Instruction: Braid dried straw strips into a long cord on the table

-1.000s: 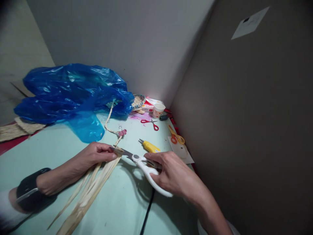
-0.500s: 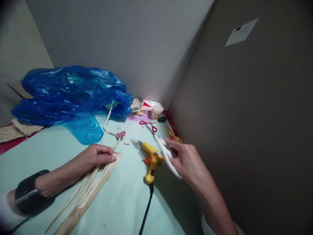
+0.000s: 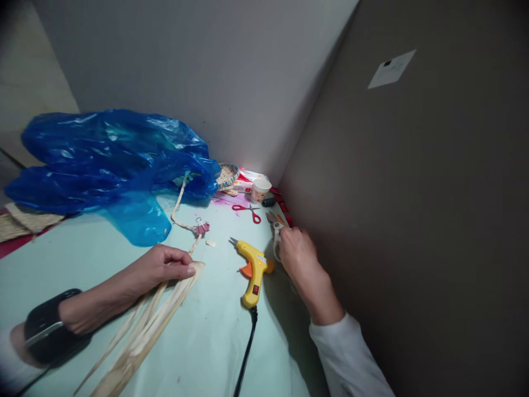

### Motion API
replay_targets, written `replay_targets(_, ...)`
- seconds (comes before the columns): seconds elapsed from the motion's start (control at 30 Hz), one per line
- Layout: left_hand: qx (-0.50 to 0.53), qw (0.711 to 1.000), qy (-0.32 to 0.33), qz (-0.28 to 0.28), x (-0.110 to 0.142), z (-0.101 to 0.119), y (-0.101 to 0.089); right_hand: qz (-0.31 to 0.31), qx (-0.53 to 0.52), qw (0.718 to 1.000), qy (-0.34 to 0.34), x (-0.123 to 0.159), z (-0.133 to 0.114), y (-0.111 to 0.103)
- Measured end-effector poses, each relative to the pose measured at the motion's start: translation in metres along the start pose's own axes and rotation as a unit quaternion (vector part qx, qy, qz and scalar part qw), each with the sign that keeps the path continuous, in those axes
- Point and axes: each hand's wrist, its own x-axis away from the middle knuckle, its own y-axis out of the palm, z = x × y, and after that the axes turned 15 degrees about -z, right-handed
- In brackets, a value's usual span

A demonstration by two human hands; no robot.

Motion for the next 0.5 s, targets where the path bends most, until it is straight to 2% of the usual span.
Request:
replay_targets(0.1, 0.004, 1.000, 0.006, 0.001, -0.001, -0.002, -0.001, -0.006, 0.004, 1.000, -0.014, -0.005, -0.008, -0.014)
replay_targets(0.2, 0.005, 1.000, 0.016, -0.005, -0.004, -0.006, -0.002, 0.013, -0.010, 0.999, -0.042, -0.006, -0.033, -0.030)
replay_targets(0.33, 0.006, 1.000, 0.016, -0.005, -0.006, -0.008, -0.003, 0.005, -0.028, 0.976, -0.217, -0.009, -0.086, -0.039)
replay_targets(0.4, 0.014, 1.000, 0.014, -0.001, -0.006, -0.007, -0.002, 0.003, -0.027, 0.967, -0.253, -0.013, -0.107, -0.038)
replay_targets(0.5, 0.018, 1.000, 0.013, 0.003, -0.005, -0.006, -0.001, 0.006, -0.030, 0.965, -0.261, -0.017, -0.118, -0.034)
